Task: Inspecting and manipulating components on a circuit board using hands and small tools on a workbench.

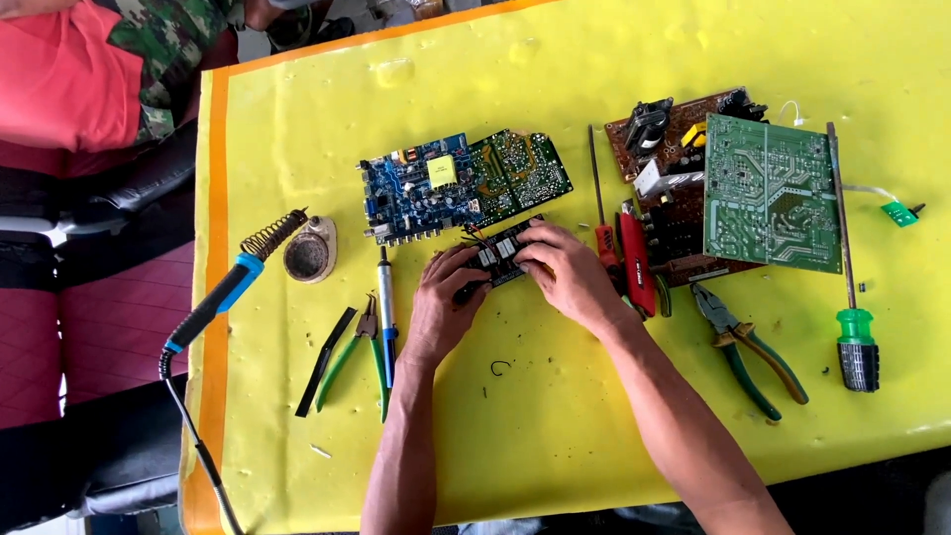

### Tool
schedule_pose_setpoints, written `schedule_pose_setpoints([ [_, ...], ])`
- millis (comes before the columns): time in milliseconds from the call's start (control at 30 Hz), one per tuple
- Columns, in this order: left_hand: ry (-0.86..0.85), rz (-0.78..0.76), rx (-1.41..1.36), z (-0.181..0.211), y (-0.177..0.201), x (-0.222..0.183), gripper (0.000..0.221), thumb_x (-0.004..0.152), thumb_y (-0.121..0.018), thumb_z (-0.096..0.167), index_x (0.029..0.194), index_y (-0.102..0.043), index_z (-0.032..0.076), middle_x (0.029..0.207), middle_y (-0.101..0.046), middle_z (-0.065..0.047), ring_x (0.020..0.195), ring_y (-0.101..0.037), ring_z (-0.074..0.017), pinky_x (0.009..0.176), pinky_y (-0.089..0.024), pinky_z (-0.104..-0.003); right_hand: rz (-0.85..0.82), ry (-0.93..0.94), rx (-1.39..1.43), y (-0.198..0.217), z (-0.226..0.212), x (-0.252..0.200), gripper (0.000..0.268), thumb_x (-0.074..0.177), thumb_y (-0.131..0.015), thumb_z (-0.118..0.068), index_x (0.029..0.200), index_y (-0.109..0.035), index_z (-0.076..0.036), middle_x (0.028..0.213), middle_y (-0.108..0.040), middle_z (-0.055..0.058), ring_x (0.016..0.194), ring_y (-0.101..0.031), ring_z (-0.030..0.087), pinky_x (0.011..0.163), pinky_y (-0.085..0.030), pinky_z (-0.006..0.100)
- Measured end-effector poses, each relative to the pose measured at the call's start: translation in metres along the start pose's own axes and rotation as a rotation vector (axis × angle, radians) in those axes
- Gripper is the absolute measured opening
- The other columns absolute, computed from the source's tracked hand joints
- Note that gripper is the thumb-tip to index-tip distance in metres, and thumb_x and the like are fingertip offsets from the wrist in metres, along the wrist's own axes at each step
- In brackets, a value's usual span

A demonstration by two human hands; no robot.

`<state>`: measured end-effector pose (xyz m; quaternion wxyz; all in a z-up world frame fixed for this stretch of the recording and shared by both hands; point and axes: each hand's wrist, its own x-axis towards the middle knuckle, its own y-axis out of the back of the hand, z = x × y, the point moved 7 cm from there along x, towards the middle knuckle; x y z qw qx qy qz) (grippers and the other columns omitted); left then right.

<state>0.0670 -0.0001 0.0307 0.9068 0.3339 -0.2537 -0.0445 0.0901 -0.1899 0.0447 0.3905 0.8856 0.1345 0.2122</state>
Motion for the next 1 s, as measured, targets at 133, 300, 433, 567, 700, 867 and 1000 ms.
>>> schedule_pose_setpoints([
  [133,0.014,-0.008,0.003,0.002,0.000,0.000,0.011,0.087,-0.080,0.015,0.097,-0.076,0.012,0.127,-0.071,-0.014,0.128,-0.061,-0.0397,0.110,-0.043,-0.058,0.029,0.039,0.011,-0.001,0.002,0.000,0.006,0.093,-0.075,-0.009,0.098,-0.075,-0.006,0.117,-0.069,0.009,0.129,-0.060,0.034,0.106,-0.053,0.045],
  [300,0.010,-0.003,-0.001,0.002,0.000,0.000,0.011,0.087,-0.080,0.016,0.097,-0.076,0.013,0.127,-0.070,-0.013,0.128,-0.061,-0.0387,0.111,-0.042,-0.058,0.032,0.033,0.001,-0.009,0.012,-0.001,0.008,0.090,-0.078,-0.013,0.097,-0.076,-0.009,0.116,-0.068,0.007,0.128,-0.061,0.033,0.106,-0.054,0.045],
  [433,0.017,-0.007,-0.005,0.002,0.000,-0.001,0.011,0.087,-0.080,0.016,0.097,-0.076,0.013,0.127,-0.070,-0.013,0.128,-0.061,-0.0387,0.111,-0.042,-0.058,0.026,0.024,0.007,-0.002,0.004,-0.001,0.008,0.091,-0.077,-0.014,0.097,-0.075,-0.009,0.116,-0.069,0.008,0.128,-0.061,0.034,0.105,-0.054,0.044],
  [567,0.011,-0.013,0.002,0.004,0.001,0.001,0.011,0.087,-0.079,0.016,0.097,-0.076,0.013,0.127,-0.070,-0.014,0.128,-0.061,-0.0401,0.110,-0.042,-0.059,0.010,0.025,-0.020,0.001,-0.004,0.000,0.016,0.089,-0.080,-0.016,0.103,-0.075,-0.010,0.118,-0.067,0.010,0.129,-0.060,0.037,0.105,-0.054,0.049],
  [700,0.008,-0.015,0.012,0.002,0.000,0.000,0.010,0.088,-0.078,0.017,0.097,-0.076,0.014,0.127,-0.070,-0.014,0.128,-0.061,-0.0400,0.110,-0.042,-0.059,0.025,0.026,-0.052,-0.006,0.004,-0.001,0.009,0.092,-0.077,-0.016,0.100,-0.077,-0.013,0.118,-0.067,0.007,0.129,-0.060,0.035,0.105,-0.055,0.047],
  [867,0.019,-0.014,0.013,0.000,-0.001,-0.001,0.011,0.087,-0.079,0.018,0.097,-0.076,0.014,0.128,-0.070,-0.012,0.129,-0.061,-0.0391,0.111,-0.042,-0.058,0.035,0.008,-0.058,-0.009,0.009,0.001,0.008,0.094,-0.076,-0.018,0.100,-0.077,-0.013,0.117,-0.068,0.005,0.128,-0.061,0.033,0.103,-0.056,0.046],
  [1000,0.019,-0.015,0.008,0.001,-0.001,-0.001,0.011,0.088,-0.079,0.018,0.097,-0.075,0.014,0.128,-0.070,-0.012,0.129,-0.061,-0.0385,0.111,-0.042,-0.057,0.057,-0.016,-0.060,-0.008,0.006,0.003,0.006,0.095,-0.076,-0.018,0.099,-0.077,-0.014,0.113,-0.069,0.006,0.125,-0.063,0.032,0.103,-0.056,0.045],
])
